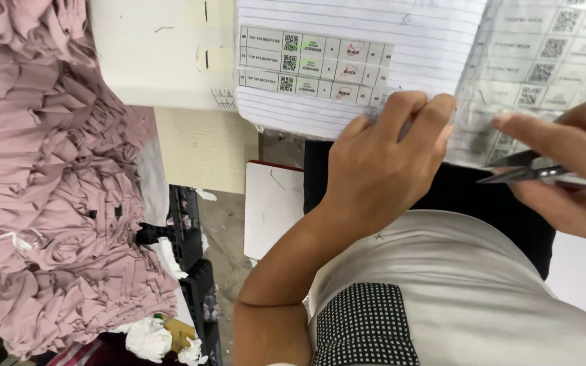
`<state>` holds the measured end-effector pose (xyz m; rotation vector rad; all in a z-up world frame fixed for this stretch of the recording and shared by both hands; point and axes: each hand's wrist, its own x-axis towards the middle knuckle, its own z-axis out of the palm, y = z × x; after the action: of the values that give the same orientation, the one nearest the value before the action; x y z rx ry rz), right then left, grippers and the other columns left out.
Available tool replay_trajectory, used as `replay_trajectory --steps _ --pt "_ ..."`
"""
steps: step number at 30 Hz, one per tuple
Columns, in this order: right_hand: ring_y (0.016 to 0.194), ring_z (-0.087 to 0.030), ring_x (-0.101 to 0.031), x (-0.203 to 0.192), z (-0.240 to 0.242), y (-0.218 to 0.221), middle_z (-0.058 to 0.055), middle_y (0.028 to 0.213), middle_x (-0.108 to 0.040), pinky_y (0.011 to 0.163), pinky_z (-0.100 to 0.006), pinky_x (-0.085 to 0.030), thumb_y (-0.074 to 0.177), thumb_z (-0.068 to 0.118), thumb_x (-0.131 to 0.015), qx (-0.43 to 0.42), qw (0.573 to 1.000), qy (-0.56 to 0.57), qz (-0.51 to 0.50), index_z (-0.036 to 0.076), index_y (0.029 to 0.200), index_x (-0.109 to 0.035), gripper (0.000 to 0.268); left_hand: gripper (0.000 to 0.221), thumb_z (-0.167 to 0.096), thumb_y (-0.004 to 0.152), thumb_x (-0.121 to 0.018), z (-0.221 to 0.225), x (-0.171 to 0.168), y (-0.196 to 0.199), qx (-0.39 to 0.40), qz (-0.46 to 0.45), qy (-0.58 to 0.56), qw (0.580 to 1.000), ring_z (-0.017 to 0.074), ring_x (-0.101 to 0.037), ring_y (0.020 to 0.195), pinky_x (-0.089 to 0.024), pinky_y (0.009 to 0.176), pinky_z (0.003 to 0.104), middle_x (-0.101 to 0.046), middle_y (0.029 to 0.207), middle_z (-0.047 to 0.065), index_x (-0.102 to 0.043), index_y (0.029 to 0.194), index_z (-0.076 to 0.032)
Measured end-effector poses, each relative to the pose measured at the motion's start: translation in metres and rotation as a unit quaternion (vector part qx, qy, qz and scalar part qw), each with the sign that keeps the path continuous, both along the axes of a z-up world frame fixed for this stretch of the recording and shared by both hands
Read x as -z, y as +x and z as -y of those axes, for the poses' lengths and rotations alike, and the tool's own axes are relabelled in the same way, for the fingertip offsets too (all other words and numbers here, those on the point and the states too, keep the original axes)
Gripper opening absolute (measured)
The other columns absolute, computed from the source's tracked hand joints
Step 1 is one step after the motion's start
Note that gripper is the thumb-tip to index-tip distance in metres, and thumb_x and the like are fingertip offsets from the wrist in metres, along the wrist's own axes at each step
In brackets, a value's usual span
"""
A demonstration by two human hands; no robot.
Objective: Cutting labels from a sheet and adhering them to a logbook for production tracking.
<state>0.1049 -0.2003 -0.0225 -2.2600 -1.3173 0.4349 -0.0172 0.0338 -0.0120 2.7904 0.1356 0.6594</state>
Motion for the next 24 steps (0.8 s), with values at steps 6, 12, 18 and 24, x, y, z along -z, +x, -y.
replay_trajectory --steps 6,12,18,24 --pt "0.073 -0.025 -0.056 0.037 0.021 0.001 -0.021 0.091 -0.061 0.079 -0.039 -0.052 0.089 0.018 -0.074 -0.061 0.996 0.028 0.056 -0.001 0.146 -0.072 0.060 0.016 -0.012 0.099 -0.080 -0.014 0.004 0.002 0.041 -0.001 -0.033 0.999 0.0105 -0.047 0.063 -0.036 0.053 0.025 -0.057 0.102 -0.002 -0.069 0.109 -0.016" --pt "0.081 -0.027 -0.053 0.037 0.035 -0.003 -0.021 0.106 -0.058 0.082 -0.035 -0.050 0.085 0.020 -0.079 -0.015 0.999 0.002 0.029 0.005 0.148 -0.072 0.064 0.014 -0.002 0.101 -0.073 -0.010 0.000 0.001 0.059 -0.012 -0.059 0.996 0.0111 -0.040 0.052 -0.030 0.050 0.028 -0.055 0.104 0.002 -0.072 0.110 -0.012" --pt "0.099 -0.033 -0.060 0.035 0.044 0.003 -0.032 0.123 -0.058 0.086 -0.041 -0.050 0.069 0.008 -0.070 0.041 0.996 -0.009 -0.079 -0.009 0.150 -0.056 0.084 0.007 -0.016 0.107 -0.067 0.009 -0.007 0.005 0.060 0.010 -0.017 0.998 0.0042 -0.036 0.054 -0.024 0.055 0.024 -0.064 0.111 0.004 -0.069 0.111 -0.012" --pt "0.115 -0.040 -0.064 0.015 0.033 -0.006 -0.032 0.122 -0.066 0.108 -0.048 -0.053 0.074 -0.007 -0.056 0.037 0.998 0.018 -0.055 -0.014 0.129 -0.064 0.056 0.015 -0.015 0.110 -0.058 0.027 -0.012 0.025 0.014 0.054 0.049 0.997 0.0035 -0.032 0.053 -0.022 0.054 0.023 -0.062 0.099 -0.001 -0.071 0.103 -0.015"
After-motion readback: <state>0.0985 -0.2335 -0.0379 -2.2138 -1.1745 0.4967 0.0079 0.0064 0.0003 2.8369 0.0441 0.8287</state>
